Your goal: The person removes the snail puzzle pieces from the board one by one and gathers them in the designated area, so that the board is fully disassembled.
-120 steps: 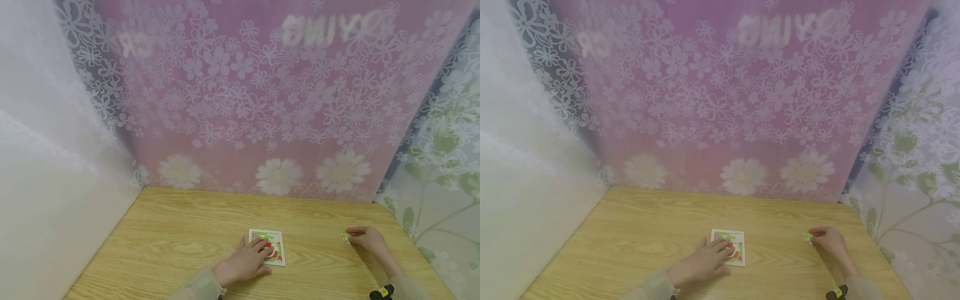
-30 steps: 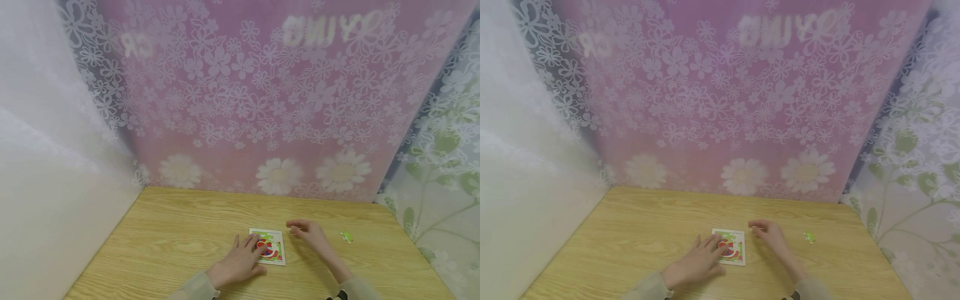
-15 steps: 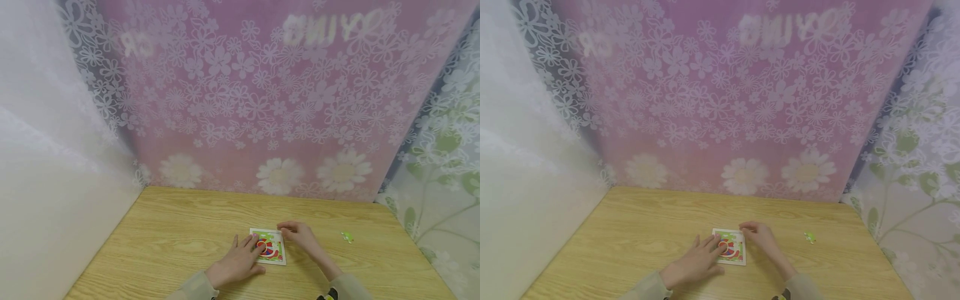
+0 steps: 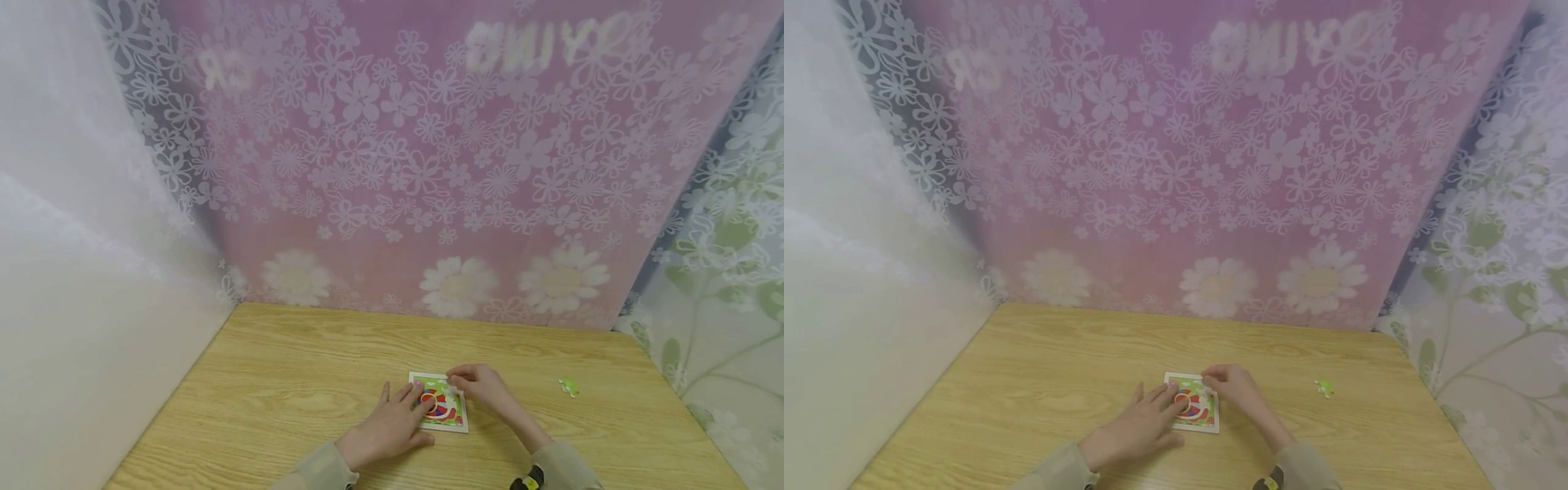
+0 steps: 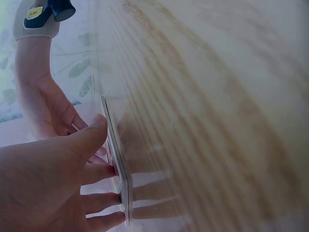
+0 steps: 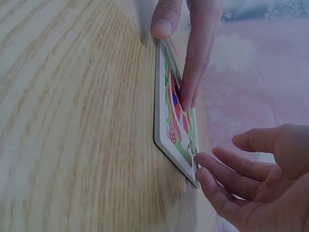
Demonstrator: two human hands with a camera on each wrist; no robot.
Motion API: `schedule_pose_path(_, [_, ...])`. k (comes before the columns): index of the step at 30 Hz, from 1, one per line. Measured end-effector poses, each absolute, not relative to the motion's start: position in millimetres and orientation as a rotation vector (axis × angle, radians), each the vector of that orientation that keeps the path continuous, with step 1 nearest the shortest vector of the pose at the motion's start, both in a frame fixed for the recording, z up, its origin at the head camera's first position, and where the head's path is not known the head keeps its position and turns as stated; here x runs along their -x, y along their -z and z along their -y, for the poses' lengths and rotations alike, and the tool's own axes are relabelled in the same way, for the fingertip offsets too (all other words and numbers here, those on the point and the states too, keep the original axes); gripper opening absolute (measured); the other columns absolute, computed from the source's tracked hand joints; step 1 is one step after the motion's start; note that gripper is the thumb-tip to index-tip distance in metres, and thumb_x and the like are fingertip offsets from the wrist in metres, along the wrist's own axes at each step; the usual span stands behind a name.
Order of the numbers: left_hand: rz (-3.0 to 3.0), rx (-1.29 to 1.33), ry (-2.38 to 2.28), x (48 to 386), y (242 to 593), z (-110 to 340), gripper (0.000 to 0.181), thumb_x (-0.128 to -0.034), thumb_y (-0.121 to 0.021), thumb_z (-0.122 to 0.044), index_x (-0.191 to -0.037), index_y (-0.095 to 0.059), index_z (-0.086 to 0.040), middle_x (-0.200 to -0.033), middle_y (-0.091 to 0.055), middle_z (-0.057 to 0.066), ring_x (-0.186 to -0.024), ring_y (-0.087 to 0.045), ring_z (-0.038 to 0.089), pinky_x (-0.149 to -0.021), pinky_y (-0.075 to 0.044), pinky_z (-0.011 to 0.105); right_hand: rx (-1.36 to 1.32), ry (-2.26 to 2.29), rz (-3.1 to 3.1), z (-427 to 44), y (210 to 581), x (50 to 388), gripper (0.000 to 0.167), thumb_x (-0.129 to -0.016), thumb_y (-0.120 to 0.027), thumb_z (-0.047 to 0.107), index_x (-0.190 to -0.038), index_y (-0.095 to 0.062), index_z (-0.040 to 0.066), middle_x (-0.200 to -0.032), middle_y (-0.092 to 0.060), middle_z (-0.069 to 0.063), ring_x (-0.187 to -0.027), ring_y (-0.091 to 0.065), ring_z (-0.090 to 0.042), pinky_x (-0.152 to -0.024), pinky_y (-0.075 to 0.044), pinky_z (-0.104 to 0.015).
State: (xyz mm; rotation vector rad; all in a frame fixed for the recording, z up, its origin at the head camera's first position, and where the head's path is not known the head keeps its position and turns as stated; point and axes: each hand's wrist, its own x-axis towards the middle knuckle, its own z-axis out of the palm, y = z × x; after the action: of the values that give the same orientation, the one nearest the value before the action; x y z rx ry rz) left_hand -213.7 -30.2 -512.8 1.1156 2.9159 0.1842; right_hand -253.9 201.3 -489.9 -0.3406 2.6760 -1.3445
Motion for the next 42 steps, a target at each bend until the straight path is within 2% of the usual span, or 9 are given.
schedule_pose_path(11, [-2.902, -1.09, -0.185, 211, 505, 29, 0.069, -0.0977, -0.052, -0.059, -0.153, -0.047, -0.018, -0.161, -0.035, 0.013, -0.147, -0.037, 0.033, -0.11, -0.033, 0.068, 0.301, 1.19, -2.786, -195, 490, 256, 0.023, -0.1, -0.064, 0.018, -0.114, -0.075, 0.004, -0.114, -0.073, -0.016, -0.107, -0.069, -0.035, -0.075, -0.058, -0.038])
schedule_pose_path(19, [-2.912, -1.084, -0.174, 211, 504, 29, 0.069, -0.0968, -0.053, -0.06, -0.152, -0.048, -0.019, -0.161, -0.037, 0.013, -0.146, -0.038, 0.032, -0.109, -0.034, 0.068, 0.343, 1.211, -2.78, -193, 493, 256, 0.024, -0.1, -0.064, 0.017, -0.115, -0.074, 0.002, -0.114, -0.073, -0.016, -0.102, -0.07, -0.031, -0.076, -0.058, -0.039])
schedule_pose_path(27, [-2.92, -1.088, -0.178, 212, 505, 28, 0.068, -0.0968, -0.054, -0.059, -0.151, -0.049, -0.018, -0.16, -0.038, 0.013, -0.146, -0.039, 0.033, -0.108, -0.034, 0.069, 0.309, 1.272, -2.738, -190, 496, 258, 0.024, -0.099, -0.065, 0.015, -0.116, -0.072, -0.001, -0.105, -0.073, -0.011, -0.09, -0.067, -0.022, -0.071, -0.058, -0.033])
schedule_pose_path(33, [-2.911, -1.094, -0.185, 212, 507, 28, 0.068, -0.0967, -0.055, -0.058, -0.151, -0.05, -0.017, -0.16, -0.038, 0.014, -0.145, -0.039, 0.033, -0.109, -0.034, 0.07, 0.277, 1.266, -2.729, -188, 496, 258, 0.024, -0.098, -0.066, 0.013, -0.117, -0.072, 0.0, -0.107, -0.073, -0.01, -0.095, -0.065, -0.024, -0.074, -0.056, -0.036])
schedule_pose_path(37, [-2.903, -1.092, -0.189, 213, 509, 28, 0.068, -0.0966, -0.055, -0.057, -0.151, -0.049, -0.017, -0.16, -0.038, 0.015, -0.146, -0.039, 0.034, -0.109, -0.033, 0.07, 0.303, 1.243, -2.748, -186, 497, 260, 0.023, -0.095, -0.068, 0.009, -0.116, -0.072, -0.001, -0.104, -0.073, -0.011, -0.095, -0.066, -0.026, -0.075, -0.057, -0.039])
schedule_pose_path(42, [-2.912, -1.1, -0.171, 213, 509, 28, 0.069, -0.0961, -0.054, -0.059, -0.151, -0.049, -0.017, -0.16, -0.038, 0.014, -0.145, -0.039, 0.033, -0.108, -0.035, 0.069, 0.332, 1.183, -2.795, -184, 500, 263, 0.026, -0.086, -0.076, 0.003, -0.112, -0.074, -0.001, -0.098, -0.072, -0.007, -0.09, -0.066, -0.022, -0.077, -0.056, -0.04])
